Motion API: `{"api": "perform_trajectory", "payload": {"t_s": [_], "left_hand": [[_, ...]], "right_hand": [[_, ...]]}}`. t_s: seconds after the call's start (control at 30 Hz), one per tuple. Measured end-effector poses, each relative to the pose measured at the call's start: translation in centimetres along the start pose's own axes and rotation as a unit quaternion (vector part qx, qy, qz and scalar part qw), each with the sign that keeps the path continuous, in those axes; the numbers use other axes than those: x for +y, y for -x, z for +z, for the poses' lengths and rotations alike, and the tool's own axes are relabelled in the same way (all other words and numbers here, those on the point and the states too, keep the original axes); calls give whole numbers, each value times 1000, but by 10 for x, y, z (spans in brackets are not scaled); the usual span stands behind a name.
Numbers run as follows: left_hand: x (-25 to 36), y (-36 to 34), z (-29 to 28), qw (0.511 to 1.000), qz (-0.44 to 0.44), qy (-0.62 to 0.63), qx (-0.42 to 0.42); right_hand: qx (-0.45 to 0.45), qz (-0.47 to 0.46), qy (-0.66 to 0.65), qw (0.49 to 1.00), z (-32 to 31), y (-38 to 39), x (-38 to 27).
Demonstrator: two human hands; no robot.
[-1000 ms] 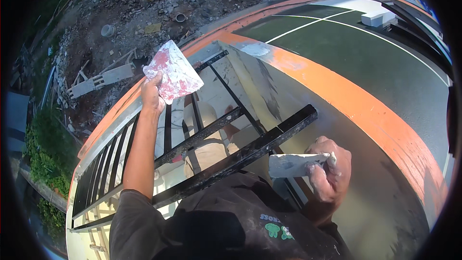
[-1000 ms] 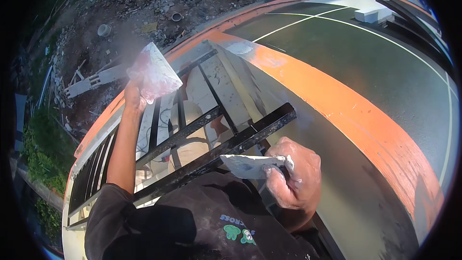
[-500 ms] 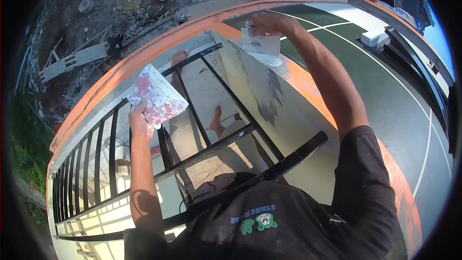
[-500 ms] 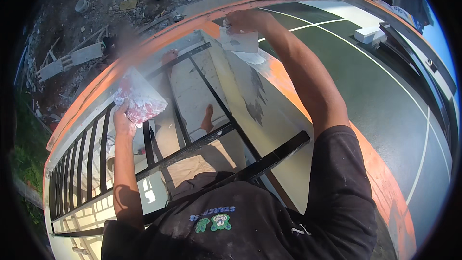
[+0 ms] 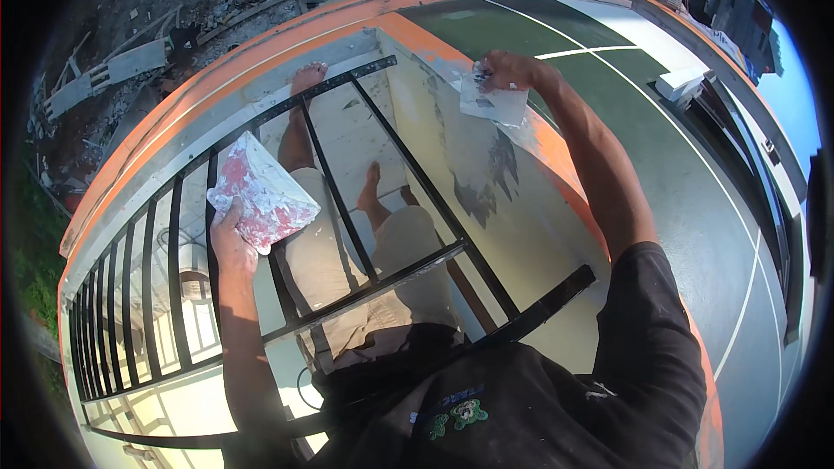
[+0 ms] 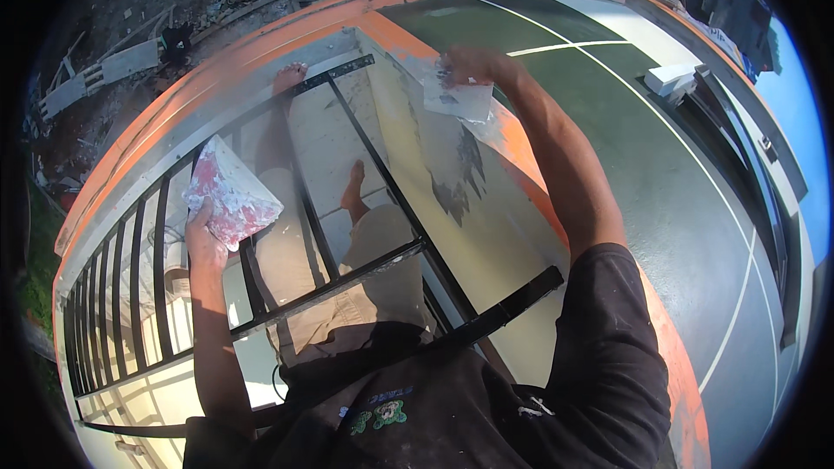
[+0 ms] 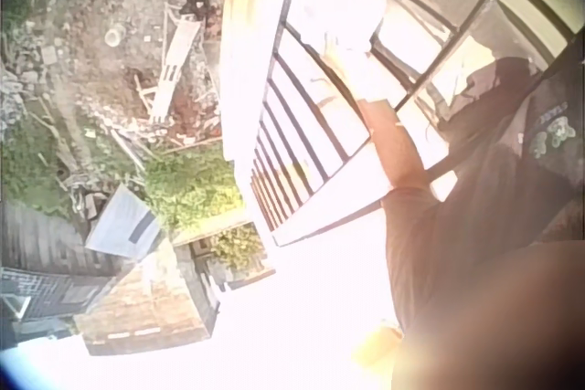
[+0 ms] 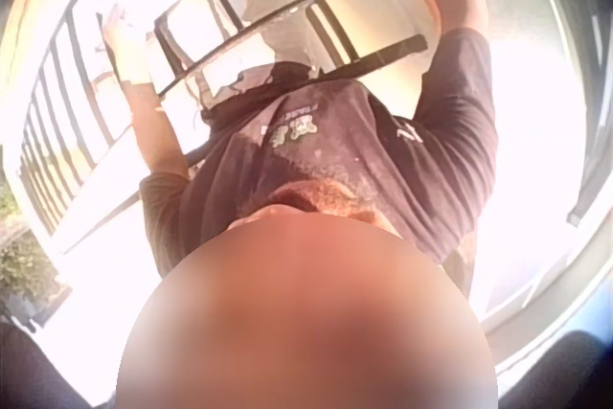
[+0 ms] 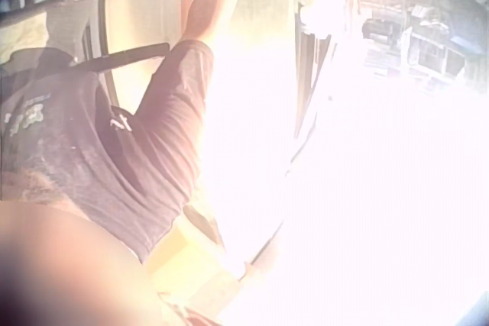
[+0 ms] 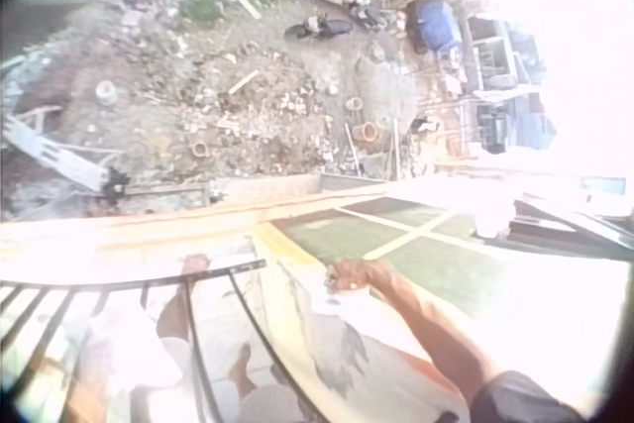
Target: The person applies putty or plaster to a wall using a putty knife and a hawk to smooth out imperfections.
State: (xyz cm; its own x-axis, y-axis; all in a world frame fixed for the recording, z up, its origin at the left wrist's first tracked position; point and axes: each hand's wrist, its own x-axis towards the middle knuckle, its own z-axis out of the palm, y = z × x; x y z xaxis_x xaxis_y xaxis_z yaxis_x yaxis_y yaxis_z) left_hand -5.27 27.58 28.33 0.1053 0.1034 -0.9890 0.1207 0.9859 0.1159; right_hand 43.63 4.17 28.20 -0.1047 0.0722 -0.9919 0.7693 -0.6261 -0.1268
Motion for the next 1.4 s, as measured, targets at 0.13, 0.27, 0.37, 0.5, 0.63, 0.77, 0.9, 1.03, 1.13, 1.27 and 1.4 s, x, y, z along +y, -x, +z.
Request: {"api": "perform_trajectory", "payload": {"t_s": [0.13, 0.27, 0.37, 0.5, 0.63, 0.77, 0.9, 1.03, 1.13, 1.27, 1.4], "left_hand": [[0, 0, -2, 1000, -5, 8, -4], [0, -2, -7, 1000, -5, 6, 15], [2, -2, -9, 1000, -2, 1, 28], [-1, -4, -14, 999, 13, 1, 30], [0, -3, -21, 1000, 3, 1, 28], [-3, -4, -22, 999, 10, -20, 39], [-3, -5, -24, 999, 3, -16, 49], [-1, -6, -33, 996, -17, -33, 76], [-3, -7, -36, 994, -19, -36, 98], [-3, -7, -38, 996, -7, -34, 82], [-1, -11, -39, 994, -6, -17, 105]], "right_hand": [[12, -3, -55, 998, 11, -12, 6], [18, 7, -56, 998, 15, -26, 12], [41, 14, -52, 998, 18, -34, 18], [38, 21, -50, 998, 18, -43, 22], [39, 38, -44, 998, 16, -44, 16], [43, 39, -50, 997, 19, -53, 25], [44, 32, -60, 997, 19, -60, 30], [66, 21, -58, 996, 23, -70, 34], [52, 62, -74, 994, 29, -87, 45], [81, 43, -34, 995, 31, -101, 53], [179, 45, -34, 982, 30, -105, 70]]}}
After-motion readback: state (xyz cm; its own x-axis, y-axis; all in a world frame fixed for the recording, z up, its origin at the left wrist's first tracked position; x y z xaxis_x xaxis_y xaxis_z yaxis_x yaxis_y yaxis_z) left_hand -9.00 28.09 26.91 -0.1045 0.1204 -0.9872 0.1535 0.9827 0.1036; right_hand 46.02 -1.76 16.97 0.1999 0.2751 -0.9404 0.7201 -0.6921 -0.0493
